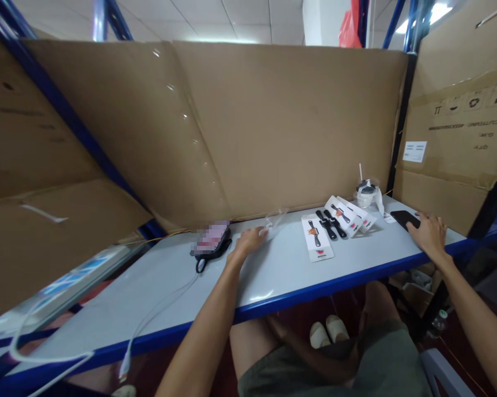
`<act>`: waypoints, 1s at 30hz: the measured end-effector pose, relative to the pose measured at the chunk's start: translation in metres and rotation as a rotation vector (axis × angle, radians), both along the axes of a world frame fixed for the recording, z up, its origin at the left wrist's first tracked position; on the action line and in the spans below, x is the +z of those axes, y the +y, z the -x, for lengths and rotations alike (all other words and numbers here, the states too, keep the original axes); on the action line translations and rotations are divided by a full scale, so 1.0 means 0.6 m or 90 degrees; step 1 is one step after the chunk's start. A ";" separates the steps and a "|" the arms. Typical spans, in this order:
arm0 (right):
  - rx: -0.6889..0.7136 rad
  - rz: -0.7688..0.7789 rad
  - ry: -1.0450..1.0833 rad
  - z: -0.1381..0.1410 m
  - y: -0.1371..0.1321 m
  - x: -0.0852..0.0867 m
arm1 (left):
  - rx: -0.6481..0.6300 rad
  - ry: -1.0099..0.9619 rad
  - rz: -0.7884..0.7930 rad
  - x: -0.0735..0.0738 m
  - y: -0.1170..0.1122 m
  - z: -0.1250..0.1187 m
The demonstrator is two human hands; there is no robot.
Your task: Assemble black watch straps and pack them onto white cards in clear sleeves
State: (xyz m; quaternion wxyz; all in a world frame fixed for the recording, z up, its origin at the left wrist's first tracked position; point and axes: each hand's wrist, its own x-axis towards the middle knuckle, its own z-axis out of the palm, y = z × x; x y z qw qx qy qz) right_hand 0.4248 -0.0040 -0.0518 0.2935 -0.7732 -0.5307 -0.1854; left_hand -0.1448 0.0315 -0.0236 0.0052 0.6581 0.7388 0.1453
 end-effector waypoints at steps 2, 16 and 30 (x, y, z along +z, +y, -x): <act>0.010 -0.029 0.013 0.002 -0.004 0.005 | 0.007 0.025 0.009 -0.005 -0.003 -0.006; 0.233 -0.217 0.118 0.187 -0.069 0.055 | 0.002 0.027 -0.032 0.004 -0.014 -0.026; 0.423 -0.272 0.367 0.366 -0.345 -0.080 | 0.055 0.027 -0.020 0.012 -0.020 -0.039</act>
